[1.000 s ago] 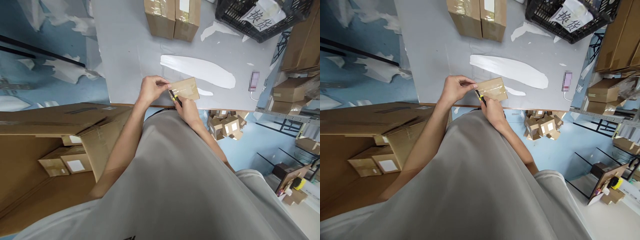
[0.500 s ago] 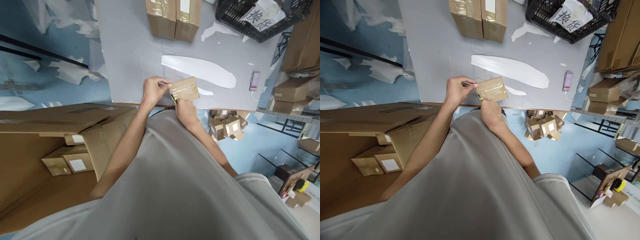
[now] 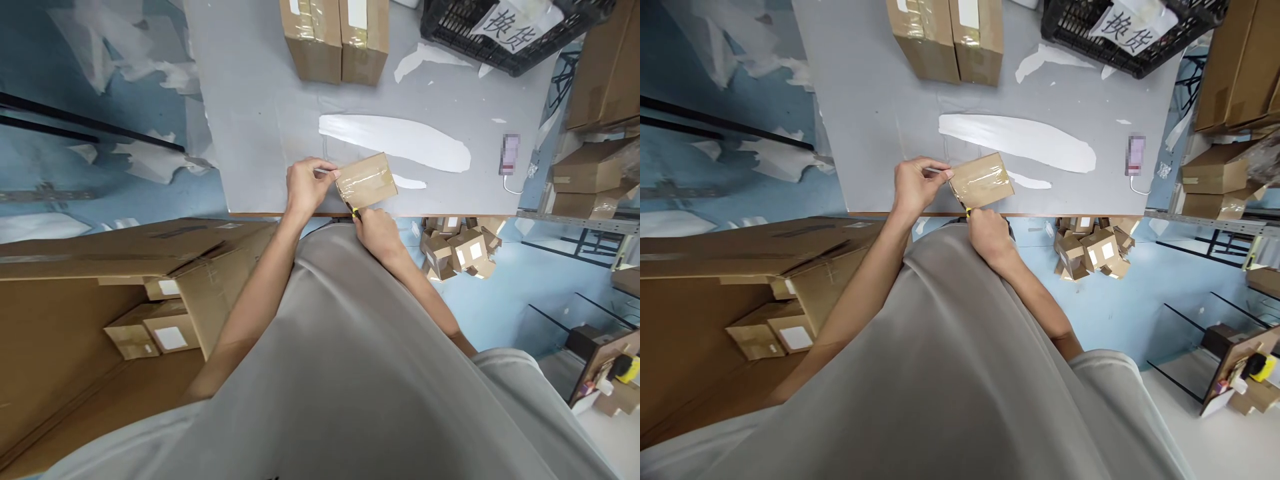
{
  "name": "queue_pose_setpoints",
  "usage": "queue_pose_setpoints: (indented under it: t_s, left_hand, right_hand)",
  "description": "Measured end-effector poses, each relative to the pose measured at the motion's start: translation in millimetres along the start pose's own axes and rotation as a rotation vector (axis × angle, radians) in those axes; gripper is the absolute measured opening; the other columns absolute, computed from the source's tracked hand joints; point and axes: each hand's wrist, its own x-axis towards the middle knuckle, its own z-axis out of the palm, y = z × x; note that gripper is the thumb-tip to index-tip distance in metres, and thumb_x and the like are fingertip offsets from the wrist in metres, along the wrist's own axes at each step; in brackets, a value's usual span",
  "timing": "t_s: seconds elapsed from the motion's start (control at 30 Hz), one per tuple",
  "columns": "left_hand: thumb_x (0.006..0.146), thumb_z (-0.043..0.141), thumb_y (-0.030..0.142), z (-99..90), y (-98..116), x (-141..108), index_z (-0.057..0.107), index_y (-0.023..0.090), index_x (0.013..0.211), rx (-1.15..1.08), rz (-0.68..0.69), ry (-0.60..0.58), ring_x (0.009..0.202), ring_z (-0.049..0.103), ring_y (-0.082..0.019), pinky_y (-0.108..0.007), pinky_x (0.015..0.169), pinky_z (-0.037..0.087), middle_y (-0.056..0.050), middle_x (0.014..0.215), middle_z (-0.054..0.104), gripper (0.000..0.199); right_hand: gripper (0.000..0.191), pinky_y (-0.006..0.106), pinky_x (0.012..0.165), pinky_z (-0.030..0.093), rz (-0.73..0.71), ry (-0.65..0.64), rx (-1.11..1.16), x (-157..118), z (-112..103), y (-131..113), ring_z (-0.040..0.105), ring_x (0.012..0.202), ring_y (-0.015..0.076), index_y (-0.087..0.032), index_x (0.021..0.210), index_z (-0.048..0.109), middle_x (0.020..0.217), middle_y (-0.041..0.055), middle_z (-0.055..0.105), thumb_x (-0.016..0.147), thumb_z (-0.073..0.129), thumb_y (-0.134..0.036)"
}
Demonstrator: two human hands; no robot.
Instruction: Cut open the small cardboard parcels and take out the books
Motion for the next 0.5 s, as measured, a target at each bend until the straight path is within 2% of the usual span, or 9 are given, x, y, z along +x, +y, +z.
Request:
queue_pose_setpoints:
  t_s: [0.27,0.33,0.4,0.5]
  left_hand:
    - [0.094,0.078,0.035,-4.8,-7.7,-1.8,0.086,0.02,0.109,-0.025,-0.004,-0.039,0.094,0.079,-0.023,-0.035,0.09,0.065,-0.007,0.114,0.086,0.022]
    - [0.096,0.076,0.035,-5.1,-8.3,-3.0,0.085,0.02,0.113,0.007,0.042,-0.032,0.102,0.08,-0.025,-0.038,0.097,0.065,-0.008,0.118,0.086,0.024]
    - [0.099,0.072,0.033,-1.5,-3.9,-4.0,0.084,0.022,0.121,0.062,0.152,-0.013,0.118,0.078,-0.029,-0.045,0.111,0.063,-0.01,0.129,0.084,0.027]
    - [0.104,0.067,0.032,14.6,13.5,-6.8,0.08,0.028,0.134,0.159,0.383,-0.045,0.15,0.065,-0.034,-0.057,0.132,0.05,-0.009,0.15,0.077,0.033]
  right_hand:
    - [0.036,0.039,0.101,0.058,-0.017,0.035,0.033,-13.0,-4.0,10.4,0.081,0.118,0.0344,-0.02,0.142,0.079,0.126,0.018,0.087,0.122,0.051,-0.03]
    - [0.035,0.037,0.098,0.057,0.0,0.115,0.088,-17.6,-6.4,23.2,0.082,0.113,0.0341,-0.022,0.142,0.078,0.122,0.016,0.088,0.122,0.051,-0.031]
    - [0.038,0.036,0.094,0.056,0.044,0.258,0.157,-16.4,-7.1,41.0,0.082,0.108,0.0341,-0.022,0.147,0.075,0.121,0.0157,0.088,0.123,0.047,-0.033]
    - [0.043,0.035,0.093,0.054,0.09,0.459,0.229,-2.9,-4.3,71.3,0.081,0.108,0.0332,-0.02,0.15,0.071,0.124,0.0172,0.086,0.124,0.039,-0.033]
